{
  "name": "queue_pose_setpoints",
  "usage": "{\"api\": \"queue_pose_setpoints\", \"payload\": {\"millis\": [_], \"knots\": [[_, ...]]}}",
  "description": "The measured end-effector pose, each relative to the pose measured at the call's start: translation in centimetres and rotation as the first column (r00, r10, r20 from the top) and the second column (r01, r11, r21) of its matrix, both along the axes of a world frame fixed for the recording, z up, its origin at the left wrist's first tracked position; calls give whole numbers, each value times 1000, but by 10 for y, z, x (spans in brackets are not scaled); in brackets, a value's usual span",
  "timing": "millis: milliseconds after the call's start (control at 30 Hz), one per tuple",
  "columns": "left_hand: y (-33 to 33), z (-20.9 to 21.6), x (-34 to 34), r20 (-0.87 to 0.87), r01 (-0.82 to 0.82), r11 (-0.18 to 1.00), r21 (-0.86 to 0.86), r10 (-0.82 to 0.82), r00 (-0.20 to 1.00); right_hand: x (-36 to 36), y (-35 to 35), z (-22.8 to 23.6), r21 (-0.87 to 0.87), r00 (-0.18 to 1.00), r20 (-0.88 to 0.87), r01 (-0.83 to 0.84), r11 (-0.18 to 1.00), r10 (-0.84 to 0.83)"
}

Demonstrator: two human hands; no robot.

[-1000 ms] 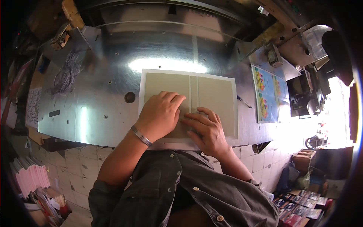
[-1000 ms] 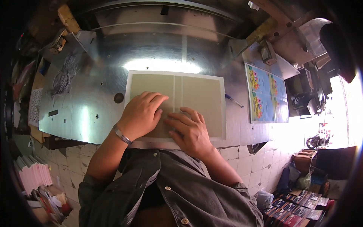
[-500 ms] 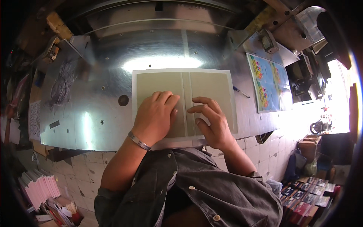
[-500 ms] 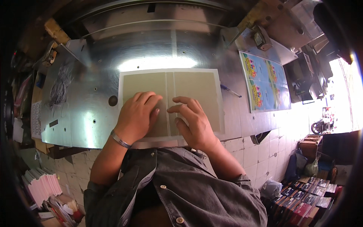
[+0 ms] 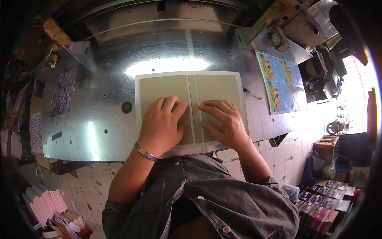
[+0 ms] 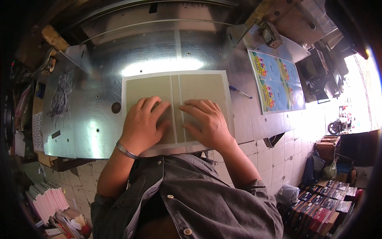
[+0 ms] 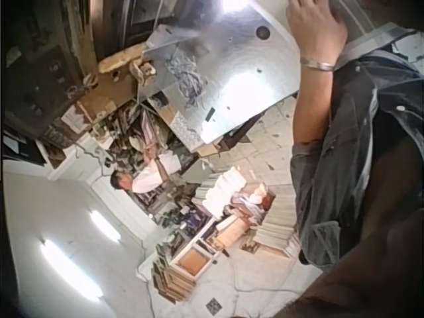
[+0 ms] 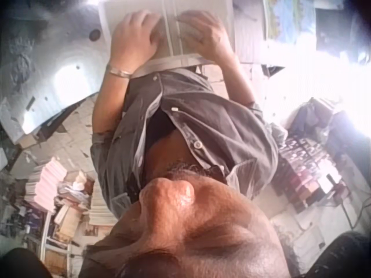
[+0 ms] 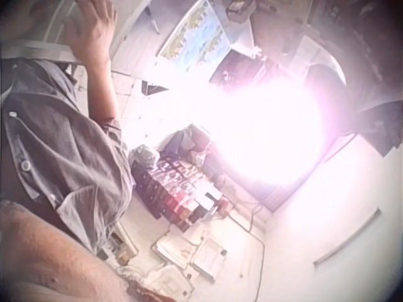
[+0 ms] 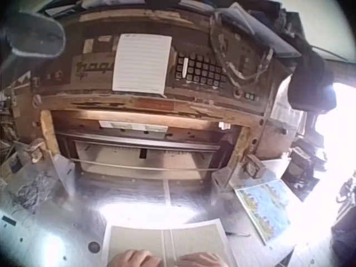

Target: The person prepares a book cover by smoothing down a white paper sheet over a cardboard template on a metal work surface, using their fingers to press along the central spine and edges.

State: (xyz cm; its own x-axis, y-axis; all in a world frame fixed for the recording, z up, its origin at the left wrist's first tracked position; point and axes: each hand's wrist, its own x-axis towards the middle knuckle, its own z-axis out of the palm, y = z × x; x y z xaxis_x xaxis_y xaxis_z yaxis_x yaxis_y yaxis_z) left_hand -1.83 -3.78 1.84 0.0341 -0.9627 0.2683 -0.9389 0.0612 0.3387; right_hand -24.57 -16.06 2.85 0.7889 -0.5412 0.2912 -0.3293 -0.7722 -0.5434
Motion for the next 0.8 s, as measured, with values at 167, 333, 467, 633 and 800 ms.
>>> {"api": "queue_pose_setpoints", "payload": {"millis": [167, 333, 467, 633, 800], "knots": [[1, 4, -3, 0, -2, 1000, 6, 2, 1000, -3, 2, -8, -65, 1000, -28, -16, 998, 15], [2, 8, -3, 8, 11, 999, 39, -12, 1000, -5, 2, -14, -70, 998, -58, -30, 997, 26], [2, 8, -3, 12, 14, 998, 63, -14, 1000, -5, 4, -13, -78, 997, -74, -39, 996, 33], [3, 8, -4, 26, 14, 997, 77, -16, 1000, -5, 4, -13, -95, 996, -83, -39, 995, 31], [3, 11, -4, 17, 10, 996, 93, -12, 1000, -5, 4, -13, -104, 996, -89, -37, 994, 28]]}}
